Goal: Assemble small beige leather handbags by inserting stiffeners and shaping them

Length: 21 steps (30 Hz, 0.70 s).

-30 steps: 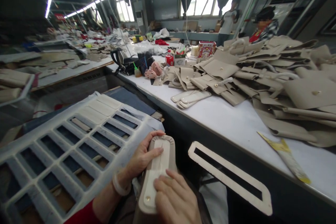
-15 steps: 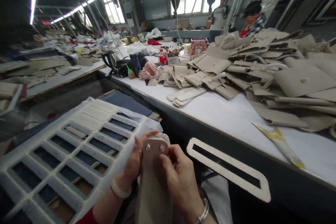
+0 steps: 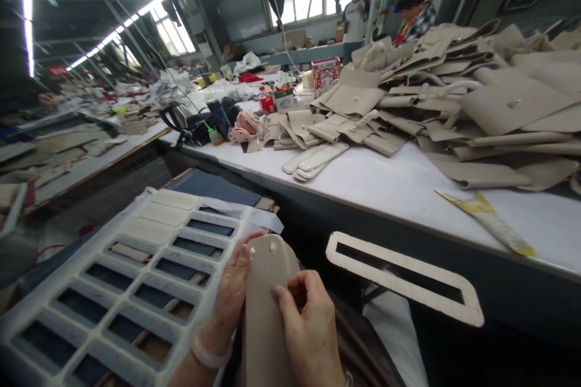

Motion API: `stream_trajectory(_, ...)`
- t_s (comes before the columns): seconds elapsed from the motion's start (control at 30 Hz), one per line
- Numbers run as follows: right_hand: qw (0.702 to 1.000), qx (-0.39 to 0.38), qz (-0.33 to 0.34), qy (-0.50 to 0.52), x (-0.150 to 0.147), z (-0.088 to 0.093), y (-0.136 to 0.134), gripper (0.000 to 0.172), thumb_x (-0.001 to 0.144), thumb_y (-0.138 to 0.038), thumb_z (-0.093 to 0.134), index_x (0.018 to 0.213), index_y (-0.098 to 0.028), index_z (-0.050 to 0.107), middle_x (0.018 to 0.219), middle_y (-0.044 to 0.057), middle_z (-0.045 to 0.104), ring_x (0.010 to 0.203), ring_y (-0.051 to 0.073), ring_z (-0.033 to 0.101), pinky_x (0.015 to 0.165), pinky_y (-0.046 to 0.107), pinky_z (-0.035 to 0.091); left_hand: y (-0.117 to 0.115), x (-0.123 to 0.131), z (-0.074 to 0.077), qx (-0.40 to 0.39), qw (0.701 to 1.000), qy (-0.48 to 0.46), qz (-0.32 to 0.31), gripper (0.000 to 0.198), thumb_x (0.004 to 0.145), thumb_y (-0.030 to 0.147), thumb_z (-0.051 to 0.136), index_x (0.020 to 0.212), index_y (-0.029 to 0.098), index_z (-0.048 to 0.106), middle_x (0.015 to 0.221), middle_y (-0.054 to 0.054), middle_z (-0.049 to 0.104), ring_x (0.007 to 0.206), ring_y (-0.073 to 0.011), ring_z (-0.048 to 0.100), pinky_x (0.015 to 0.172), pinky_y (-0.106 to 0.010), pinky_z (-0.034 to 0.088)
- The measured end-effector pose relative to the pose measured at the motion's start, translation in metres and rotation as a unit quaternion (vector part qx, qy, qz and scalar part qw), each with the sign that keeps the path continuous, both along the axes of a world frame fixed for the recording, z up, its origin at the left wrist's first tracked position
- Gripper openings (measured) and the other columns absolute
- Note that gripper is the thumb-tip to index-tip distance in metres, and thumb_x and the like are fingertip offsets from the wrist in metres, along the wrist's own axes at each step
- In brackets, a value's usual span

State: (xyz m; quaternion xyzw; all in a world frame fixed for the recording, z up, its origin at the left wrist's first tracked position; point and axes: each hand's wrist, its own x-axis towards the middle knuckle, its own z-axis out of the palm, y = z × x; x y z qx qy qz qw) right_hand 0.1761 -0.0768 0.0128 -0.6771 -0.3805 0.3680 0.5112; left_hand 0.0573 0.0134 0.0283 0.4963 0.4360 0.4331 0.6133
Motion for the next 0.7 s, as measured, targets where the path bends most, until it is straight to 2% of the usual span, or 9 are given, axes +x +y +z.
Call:
stream_trajectory(0.2,1.0,-0.014,0.008,0.023,-0.002,-0.001,0.002,0.028,0.088,-0.047,0.057,0.077,-0.022,0.051,0.071,-0.002,0.054,0.066,0.015,0.05,0.061,0.028,0.039,-0.001,0.002,-0.003,-0.009,1.0,0.013,0.009,0.048,0.09,0.059,0.052,0.121,0.022,0.055,0.098,-0.004,0.068,0.073,-0.015,0.064,0.064,-0.024,0.051)
stream_trajectory(0.4,0.998,-0.014,0.015,0.063,0.0,-0.003,0.006,0.025,0.086,-0.044,0.06,0.079,-0.022,0.049,0.073,-0.003,0.052,0.067,0.015,0.049,0.062,0.028,0.041,-0.002,0.002,-0.006,-0.005,0.999,0.033,0.019,0.045,0.091,0.058,0.051,0.12,0.023,0.056,0.102,-0.004,0.068,0.076,-0.0158,0.065,0.065,-0.024,0.051)
stream_trajectory(0.5,0.998,0.01,0.015,0.064,0.002,-0.003,0.009,0.024,0.086,-0.04,0.06,0.101,-0.023,0.055,0.074,-0.005,0.048,0.068,0.015,0.05,0.064,0.027,0.044,-0.001,-0.001,-0.006,0.004,0.999,0.047,0.011,0.042,0.093,0.055,0.049,0.122,0.024,0.056,0.113,-0.004,0.066,0.085,-0.0169,0.065,0.071,-0.025,0.051)
stream_trajectory(0.6,0.998,0.034,0.046,0.003,0.004,-0.002,0.01,0.047,0.091,-0.04,0.054,0.136,-0.026,0.047,0.077,-0.003,0.049,0.069,0.016,0.051,0.068,0.029,0.047,0.001,-0.003,-0.007,0.011,0.999,0.042,0.0,0.042,0.095,0.054,0.047,0.125,0.025,0.056,0.128,-0.005,0.061,0.103,-0.0203,0.062,0.081,-0.027,0.05)
stream_trajectory(0.7,0.993,0.073,0.078,-0.05,0.003,-0.002,0.011,0.052,0.096,-0.04,0.045,0.146,-0.027,0.04,0.099,0.004,0.058,0.091,0.019,0.058,0.084,0.033,0.049,0.0,-0.003,-0.01,0.008,1.0,-0.015,-0.008,0.046,0.097,0.054,0.043,0.13,0.025,0.053,0.133,-0.007,0.058,0.113,-0.023,0.059,0.092,-0.032,0.048)
